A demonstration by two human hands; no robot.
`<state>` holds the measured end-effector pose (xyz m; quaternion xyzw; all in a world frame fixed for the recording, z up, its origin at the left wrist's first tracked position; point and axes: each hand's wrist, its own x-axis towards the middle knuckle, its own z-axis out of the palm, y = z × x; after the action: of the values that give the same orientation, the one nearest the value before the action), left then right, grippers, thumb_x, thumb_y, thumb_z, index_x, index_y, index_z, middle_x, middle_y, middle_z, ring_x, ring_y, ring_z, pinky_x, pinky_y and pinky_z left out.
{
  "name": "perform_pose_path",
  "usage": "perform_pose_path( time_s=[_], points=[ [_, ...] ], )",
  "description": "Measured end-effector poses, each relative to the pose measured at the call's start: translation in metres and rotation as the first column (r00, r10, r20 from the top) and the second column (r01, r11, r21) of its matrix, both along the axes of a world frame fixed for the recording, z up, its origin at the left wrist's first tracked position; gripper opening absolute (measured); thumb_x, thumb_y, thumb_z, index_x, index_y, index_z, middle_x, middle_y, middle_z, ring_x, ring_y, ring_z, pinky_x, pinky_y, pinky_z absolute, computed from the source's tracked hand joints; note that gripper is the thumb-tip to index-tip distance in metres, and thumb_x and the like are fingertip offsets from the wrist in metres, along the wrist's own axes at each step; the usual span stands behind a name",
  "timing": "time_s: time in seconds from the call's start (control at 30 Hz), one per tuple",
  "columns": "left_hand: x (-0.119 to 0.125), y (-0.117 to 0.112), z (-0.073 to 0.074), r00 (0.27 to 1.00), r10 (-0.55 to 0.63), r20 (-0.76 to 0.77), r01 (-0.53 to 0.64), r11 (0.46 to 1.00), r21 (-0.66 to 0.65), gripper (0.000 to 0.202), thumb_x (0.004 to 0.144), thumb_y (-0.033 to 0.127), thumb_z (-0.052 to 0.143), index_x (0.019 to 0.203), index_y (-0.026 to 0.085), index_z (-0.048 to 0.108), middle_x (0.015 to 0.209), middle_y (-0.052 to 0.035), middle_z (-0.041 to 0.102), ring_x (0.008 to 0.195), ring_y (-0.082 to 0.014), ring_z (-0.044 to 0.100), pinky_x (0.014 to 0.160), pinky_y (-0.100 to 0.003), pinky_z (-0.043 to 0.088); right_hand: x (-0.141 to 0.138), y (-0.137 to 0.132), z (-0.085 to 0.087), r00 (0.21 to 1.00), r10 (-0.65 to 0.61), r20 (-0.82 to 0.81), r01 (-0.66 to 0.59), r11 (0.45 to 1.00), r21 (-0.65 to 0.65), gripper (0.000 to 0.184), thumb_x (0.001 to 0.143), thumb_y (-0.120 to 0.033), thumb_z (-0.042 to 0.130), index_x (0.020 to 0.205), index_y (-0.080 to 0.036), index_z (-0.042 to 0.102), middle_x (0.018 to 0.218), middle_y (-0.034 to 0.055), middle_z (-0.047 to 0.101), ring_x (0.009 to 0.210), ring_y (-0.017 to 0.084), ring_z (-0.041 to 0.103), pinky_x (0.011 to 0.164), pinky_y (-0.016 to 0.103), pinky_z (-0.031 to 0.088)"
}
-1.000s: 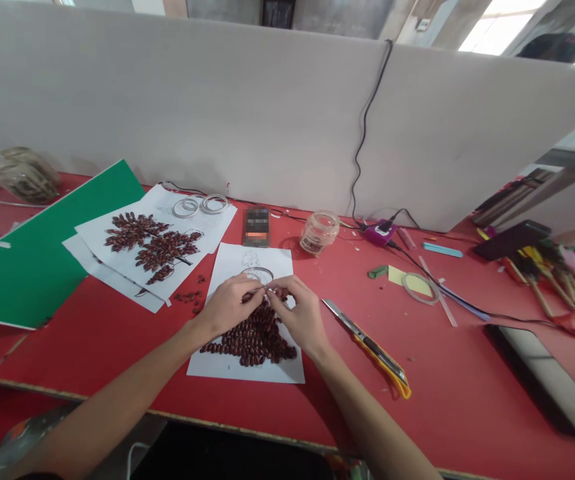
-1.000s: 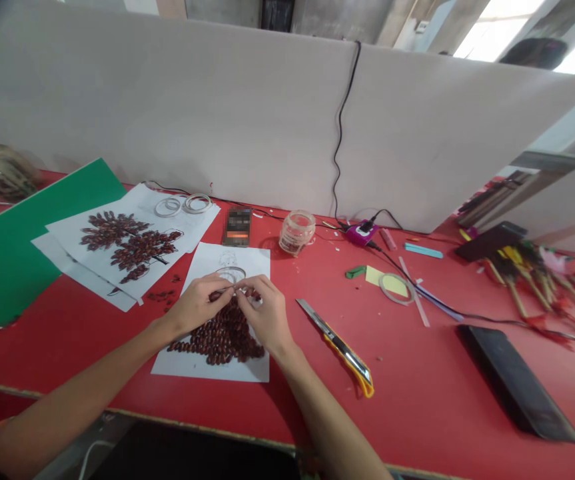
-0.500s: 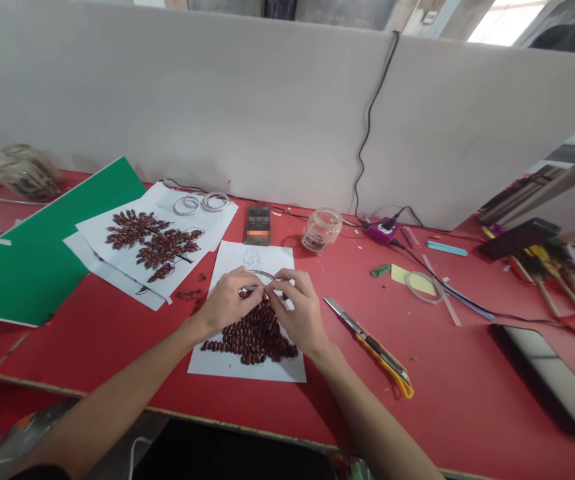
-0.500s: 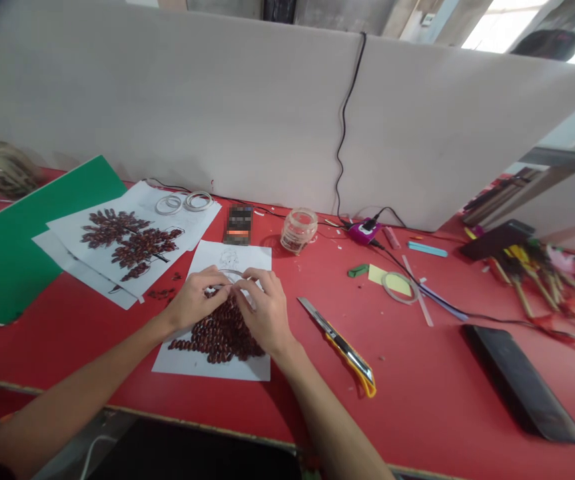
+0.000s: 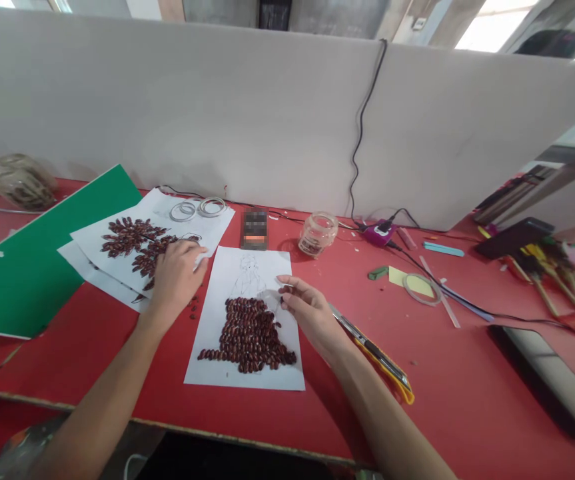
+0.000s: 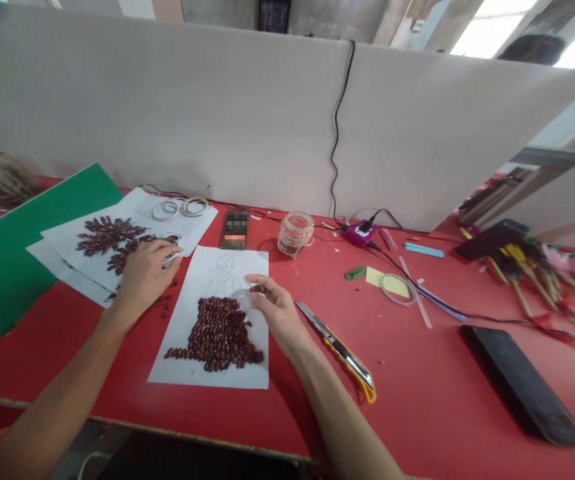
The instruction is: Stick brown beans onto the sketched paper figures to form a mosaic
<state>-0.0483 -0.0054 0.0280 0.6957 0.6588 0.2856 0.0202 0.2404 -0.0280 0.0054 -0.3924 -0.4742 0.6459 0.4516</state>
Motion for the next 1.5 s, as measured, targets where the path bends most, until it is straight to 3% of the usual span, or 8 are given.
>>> perform_pose_path(
  time_s=[0.13, 0.33, 0.53, 0.7, 0.83, 1.03, 1.23, 1.5],
  points=[
    [0.044, -0.009, 0.017, 0.843, -0.278, 0.46, 0.363, 0.926, -0.106, 0.028, 0.097, 0.038, 0.063, 0.116, 0.023, 0.076, 0.113, -0.0056, 0.078, 0.093, -0.0206, 0.072, 0.083, -0.032, 0.056, -0.007, -0.005, 0.005, 0.985, 0.104, -0.14, -0.12, 0.986, -0.117, 0.04, 0.082, -0.032, 0.08, 0.122, -0.028, 0.074, 0.101, 0.0032, 0.065, 0.087, 0.016, 0.058, 0.08, 0.031, 0.046],
    [0.074, -0.009, 0.028, 0.734, -0.314, 0.602, 0.485, 0.863, -0.141, 0.015, 0.093, 0.029, 0.068, 0.096, 0.022, 0.08, 0.098, -0.0022, 0.081, 0.089, -0.0172, 0.072, 0.082, -0.027, 0.055, -0.009, -0.009, 0.009, 0.977, 0.124, -0.171, -0.142, 0.985, -0.096, 0.041, 0.083, -0.032, 0.079, 0.124, -0.029, 0.073, 0.106, 0.0033, 0.067, 0.091, 0.017, 0.059, 0.083, 0.033, 0.047],
    [0.077, -0.011, 0.029, 0.809, -0.301, 0.505, 0.405, 0.908, -0.109, 0.013, 0.09, 0.027, 0.067, 0.084, 0.02, 0.074, 0.082, -0.0001, 0.076, 0.077, -0.0158, 0.068, 0.076, -0.027, 0.051, -0.012, -0.011, 0.013, 0.979, 0.124, -0.164, -0.147, 0.98, -0.138, 0.041, 0.085, -0.034, 0.076, 0.126, -0.028, 0.073, 0.106, 0.0054, 0.069, 0.097, 0.02, 0.061, 0.088, 0.036, 0.05],
    [0.075, -0.009, 0.03, 0.848, -0.326, 0.419, 0.405, 0.908, -0.113, 0.012, 0.091, 0.025, 0.062, 0.084, 0.02, 0.071, 0.083, 0.0009, 0.073, 0.078, -0.0156, 0.066, 0.078, -0.027, 0.05, -0.005, 0.001, 0.003, 0.994, -0.089, -0.065, 0.089, 0.996, -0.012, 0.065, 0.082, -0.033, 0.074, 0.144, -0.038, 0.058, 0.15, 0.0065, 0.051, 0.118, 0.025, 0.059, 0.088, 0.039, 0.055],
    [0.065, 0.018, 0.018, 0.857, -0.403, 0.32, 0.487, 0.836, -0.252, 0.015, 0.088, 0.03, 0.064, 0.082, 0.02, 0.074, 0.096, -0.0038, 0.073, 0.091, -0.0195, 0.065, 0.082, -0.029, 0.049, 0.011, 0.017, -0.015, 0.945, -0.313, 0.091, 0.298, 0.943, 0.148, 0.062, 0.084, -0.036, 0.069, 0.144, -0.034, 0.054, 0.142, 0.0073, 0.055, 0.116, 0.025, 0.058, 0.093, 0.041, 0.054],
    [0.061, 0.065, -0.006, 0.787, -0.549, 0.28, 0.611, 0.636, -0.472, 0.015, 0.079, 0.028, 0.07, 0.075, 0.016, 0.077, 0.085, -0.005, 0.073, 0.086, -0.0208, 0.066, 0.08, -0.027, 0.048, 0.012, 0.021, -0.033, 0.916, -0.286, 0.282, 0.208, 0.938, 0.276, 0.048, 0.089, -0.039, 0.063, 0.134, -0.023, 0.058, 0.12, 0.01, 0.065, 0.109, 0.024, 0.061, 0.089, 0.039, 0.054],
    [0.066, 0.073, -0.011, 0.764, -0.577, 0.289, 0.63, 0.569, -0.528, 0.015, 0.076, 0.028, 0.072, 0.079, 0.017, 0.081, 0.084, -0.0051, 0.076, 0.08, -0.0196, 0.067, 0.073, -0.025, 0.047, 0.012, 0.022, -0.037, 0.897, -0.281, 0.342, 0.175, 0.935, 0.31, 0.041, 0.091, -0.038, 0.06, 0.129, -0.022, 0.061, 0.118, 0.0098, 0.067, 0.104, 0.023, 0.063, 0.088, 0.038, 0.054],
    [0.07, 0.074, -0.009, 0.777, -0.572, 0.262, 0.601, 0.552, -0.577, 0.016, 0.073, 0.028, 0.072, 0.078, 0.016, 0.081, 0.081, -0.0064, 0.077, 0.077, -0.0203, 0.068, 0.067, -0.026, 0.046, 0.012, 0.018, -0.029, 0.886, -0.266, 0.381, 0.135, 0.932, 0.338, 0.035, 0.095, -0.037, 0.057, 0.124, -0.02, 0.064, 0.119, 0.0099, 0.067, 0.106, 0.022, 0.063, 0.094, 0.038, 0.052]
  ],
)
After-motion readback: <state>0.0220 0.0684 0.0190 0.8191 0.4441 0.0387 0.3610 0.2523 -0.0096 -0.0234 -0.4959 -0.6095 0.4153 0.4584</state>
